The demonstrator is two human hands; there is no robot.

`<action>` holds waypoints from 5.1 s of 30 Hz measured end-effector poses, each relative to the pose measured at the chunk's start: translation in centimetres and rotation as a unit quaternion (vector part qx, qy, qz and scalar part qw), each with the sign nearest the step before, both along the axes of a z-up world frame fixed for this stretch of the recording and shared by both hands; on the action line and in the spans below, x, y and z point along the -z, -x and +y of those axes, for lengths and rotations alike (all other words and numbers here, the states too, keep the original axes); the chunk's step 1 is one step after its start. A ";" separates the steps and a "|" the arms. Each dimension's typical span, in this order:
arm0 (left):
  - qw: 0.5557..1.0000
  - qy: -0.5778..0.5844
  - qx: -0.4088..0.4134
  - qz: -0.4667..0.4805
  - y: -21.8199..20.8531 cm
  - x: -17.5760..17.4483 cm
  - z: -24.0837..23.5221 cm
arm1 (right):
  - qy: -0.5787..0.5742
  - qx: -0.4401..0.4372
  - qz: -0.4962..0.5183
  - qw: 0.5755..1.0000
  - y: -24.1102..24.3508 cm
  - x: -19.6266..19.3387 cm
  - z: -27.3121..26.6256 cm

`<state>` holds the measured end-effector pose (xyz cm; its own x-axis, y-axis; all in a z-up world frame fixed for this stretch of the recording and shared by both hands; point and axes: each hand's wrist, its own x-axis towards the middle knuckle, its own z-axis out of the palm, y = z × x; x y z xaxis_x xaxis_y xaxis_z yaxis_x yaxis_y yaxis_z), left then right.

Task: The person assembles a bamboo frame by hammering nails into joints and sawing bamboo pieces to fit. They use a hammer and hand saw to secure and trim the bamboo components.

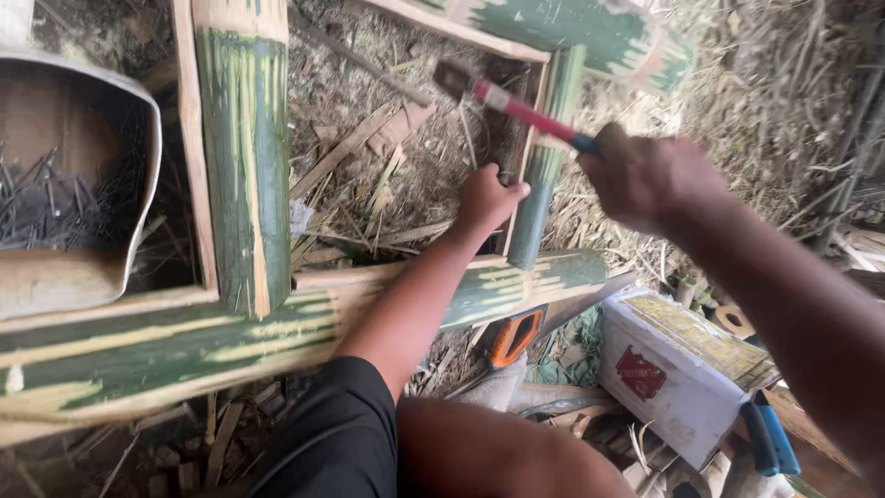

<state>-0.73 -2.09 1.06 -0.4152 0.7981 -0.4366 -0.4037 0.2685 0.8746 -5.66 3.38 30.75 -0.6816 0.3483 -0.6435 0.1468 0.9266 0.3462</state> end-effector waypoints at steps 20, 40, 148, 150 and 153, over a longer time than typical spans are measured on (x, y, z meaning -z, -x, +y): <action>0.935 0.029 0.327 0.132 -3.3 -0.2 -3.6 | 0.013 -0.049 0.085 0.995 -3.5 -3.2 0.4; 0.937 0.031 0.304 0.170 -2.8 -1.9 -5.2 | -0.014 0.022 -0.186 0.982 -2.4 0.0 -7.3; 0.673 0.027 0.352 0.650 -10.9 -5.7 -11.3 | 0.049 0.088 -0.115 0.988 -7.5 -1.0 -16.0; 0.604 0.002 0.284 0.744 -12.4 -4.4 -11.4 | 0.042 0.015 -0.142 0.989 -7.9 -0.4 -16.7; 0.621 0.006 0.273 0.735 -14.7 -2.3 -10.9 | -0.013 0.035 -0.249 0.968 -7.7 0.1 -16.7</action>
<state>13.95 -13.01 3.36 -0.0411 0.9954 0.0860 0.9821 0.0244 0.1866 1.99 -13.30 30.69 -0.2632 0.4030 -0.8765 0.0170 0.9104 0.4134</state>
